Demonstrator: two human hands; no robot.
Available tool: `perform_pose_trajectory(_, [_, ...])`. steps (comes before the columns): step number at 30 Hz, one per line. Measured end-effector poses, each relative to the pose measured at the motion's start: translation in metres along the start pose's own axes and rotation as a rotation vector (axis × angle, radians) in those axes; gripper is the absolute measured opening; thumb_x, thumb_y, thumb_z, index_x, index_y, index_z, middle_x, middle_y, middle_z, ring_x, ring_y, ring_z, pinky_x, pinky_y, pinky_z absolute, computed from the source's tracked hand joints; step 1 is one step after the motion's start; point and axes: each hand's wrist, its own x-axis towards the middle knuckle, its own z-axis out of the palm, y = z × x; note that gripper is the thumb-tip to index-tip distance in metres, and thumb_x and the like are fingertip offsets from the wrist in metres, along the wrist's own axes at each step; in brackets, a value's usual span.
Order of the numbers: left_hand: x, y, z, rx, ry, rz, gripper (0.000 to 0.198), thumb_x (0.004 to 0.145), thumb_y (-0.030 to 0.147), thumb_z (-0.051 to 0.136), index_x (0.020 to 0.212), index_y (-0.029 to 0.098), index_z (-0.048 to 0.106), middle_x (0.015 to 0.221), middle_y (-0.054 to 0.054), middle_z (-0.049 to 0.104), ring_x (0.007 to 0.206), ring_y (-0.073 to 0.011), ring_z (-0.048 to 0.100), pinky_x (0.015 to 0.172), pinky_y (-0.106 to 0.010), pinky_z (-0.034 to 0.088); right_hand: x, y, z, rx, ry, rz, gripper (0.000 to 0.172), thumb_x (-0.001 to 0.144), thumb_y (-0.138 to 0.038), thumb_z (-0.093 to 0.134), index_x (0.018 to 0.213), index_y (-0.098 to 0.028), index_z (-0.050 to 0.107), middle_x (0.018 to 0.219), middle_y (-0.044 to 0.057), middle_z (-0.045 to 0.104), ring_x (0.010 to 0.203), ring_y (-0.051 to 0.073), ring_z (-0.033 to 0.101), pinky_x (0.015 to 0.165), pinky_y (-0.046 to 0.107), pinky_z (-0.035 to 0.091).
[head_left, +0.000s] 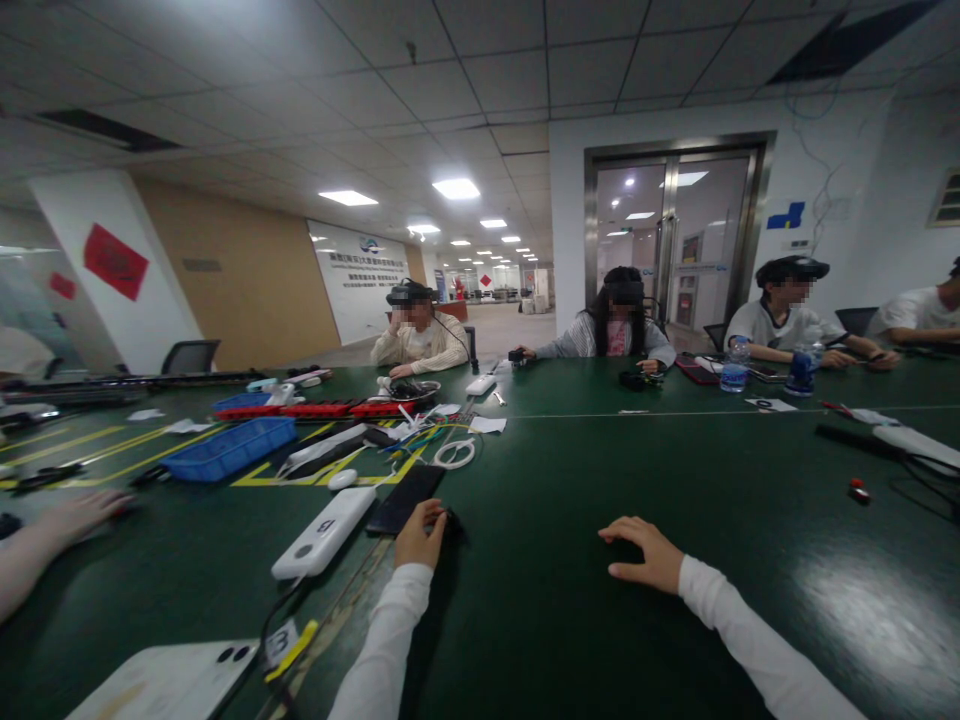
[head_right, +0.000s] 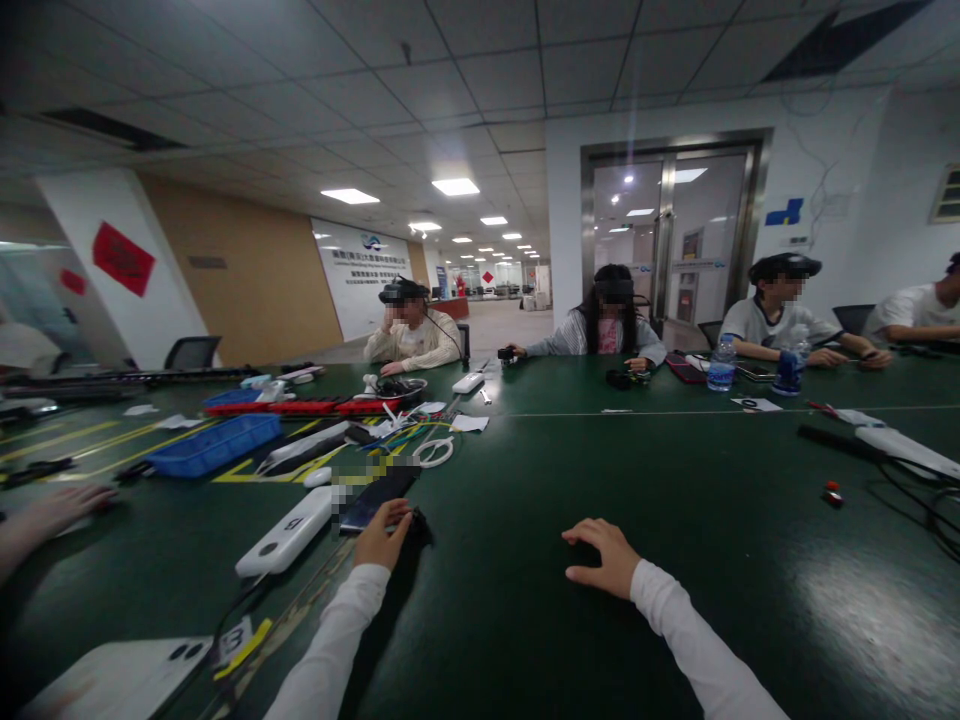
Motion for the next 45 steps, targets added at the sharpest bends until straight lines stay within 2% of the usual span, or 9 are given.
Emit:
perform_pose_trajectory(6, [-0.001, 0.000, 0.002, 0.128, -0.008, 0.076, 0.026, 0.069, 0.033, 0.046, 0.090, 0.019, 0.051, 0.082, -0.004, 0.059, 0.075, -0.0158, 0.057, 0.075, -0.032, 0.045, -0.007, -0.010, -0.004, -0.020, 0.038, -0.069, 0.044, 0.073, -0.045, 0.055, 0.113, -0.027, 0.046, 0.108, 0.003, 0.050, 0.103, 0.022, 0.043, 0.093, 0.040, 0.030])
perform_pose_trajectory(13, [-0.004, 0.015, 0.000, 0.247, -0.016, 0.068, 0.023, 0.067, 0.032, 0.048, 0.085, 0.020, 0.052, 0.078, -0.002, 0.055, 0.069, -0.0149, 0.054, 0.069, -0.030, 0.044, -0.013, -0.021, -0.012, -0.019, 0.024, -0.089, 0.045, 0.075, -0.046, 0.052, 0.115, -0.027, 0.044, 0.109, 0.003, 0.050, 0.104, 0.022, 0.043, 0.091, 0.039, 0.032])
perform_pose_trajectory(23, [-0.011, 0.032, 0.003, 0.280, -0.066, 0.066, 0.022, 0.068, 0.030, 0.049, 0.087, 0.020, 0.050, 0.084, -0.003, 0.057, 0.071, -0.0147, 0.054, 0.070, -0.029, 0.043, -0.007, -0.010, -0.004, 0.000, 0.034, -0.056, 0.043, 0.074, -0.045, 0.053, 0.113, -0.027, 0.046, 0.110, 0.003, 0.049, 0.104, 0.023, 0.042, 0.091, 0.040, 0.031])
perform_pose_trajectory(27, [-0.024, 0.054, 0.022, 0.217, -0.151, 0.145, 0.023, 0.068, 0.027, 0.048, 0.090, 0.021, 0.052, 0.084, -0.003, 0.057, 0.075, -0.0153, 0.055, 0.071, -0.029, 0.043, 0.000, -0.002, 0.002, -0.015, 0.043, -0.019, 0.045, 0.071, -0.045, 0.056, 0.112, -0.028, 0.046, 0.108, 0.002, 0.050, 0.103, 0.024, 0.043, 0.089, 0.040, 0.031])
perform_pose_trajectory(31, [-0.046, 0.090, 0.056, 0.091, -0.279, 0.260, 0.026, 0.070, 0.026, 0.048, 0.095, 0.021, 0.052, 0.088, -0.004, 0.057, 0.077, -0.0153, 0.054, 0.072, -0.030, 0.042, 0.001, -0.003, 0.000, -0.026, 0.024, -0.008, 0.052, 0.070, -0.046, 0.057, 0.116, -0.028, 0.042, 0.107, 0.002, 0.050, 0.104, 0.024, 0.042, 0.089, 0.039, 0.031])
perform_pose_trajectory(34, [-0.066, 0.121, 0.083, 0.007, -0.380, 0.344, 0.030, 0.069, 0.025, 0.049, 0.098, 0.022, 0.051, 0.089, -0.004, 0.057, 0.080, -0.0152, 0.053, 0.075, -0.030, 0.042, -0.001, -0.007, -0.004, -0.035, 0.058, -0.058, 0.058, 0.068, -0.048, 0.058, 0.119, -0.028, 0.039, 0.104, 0.002, 0.052, 0.100, 0.023, 0.044, 0.088, 0.038, 0.031])
perform_pose_trajectory(37, [-0.084, 0.149, 0.102, -0.042, -0.461, 0.428, 0.032, 0.068, 0.022, 0.050, 0.100, 0.022, 0.049, 0.089, -0.002, 0.056, 0.084, -0.0148, 0.052, 0.078, -0.030, 0.040, -0.003, -0.010, -0.007, -0.056, 0.099, -0.113, 0.064, 0.066, -0.049, 0.060, 0.121, -0.027, 0.037, 0.101, 0.003, 0.053, 0.095, 0.023, 0.047, 0.085, 0.036, 0.033])
perform_pose_trajectory(41, [-0.095, 0.171, 0.111, -0.054, -0.510, 0.465, 0.031, 0.068, 0.020, 0.050, 0.099, 0.024, 0.049, 0.088, -0.001, 0.056, 0.084, -0.0146, 0.051, 0.077, -0.030, 0.041, -0.002, -0.012, -0.008, -0.089, 0.115, -0.123, 0.063, 0.065, -0.049, 0.061, 0.120, -0.027, 0.039, 0.101, 0.003, 0.054, 0.092, 0.023, 0.047, 0.082, 0.035, 0.034])
perform_pose_trajectory(45, [-0.096, 0.173, 0.111, -0.092, -0.515, 0.459, 0.031, 0.067, 0.018, 0.051, 0.097, 0.023, 0.050, 0.085, 0.000, 0.057, 0.082, -0.0145, 0.051, 0.077, -0.030, 0.041, -0.001, -0.012, -0.008, -0.102, 0.124, -0.121, 0.061, 0.064, -0.049, 0.062, 0.117, -0.027, 0.042, 0.101, 0.003, 0.054, 0.091, 0.023, 0.048, 0.081, 0.035, 0.035])
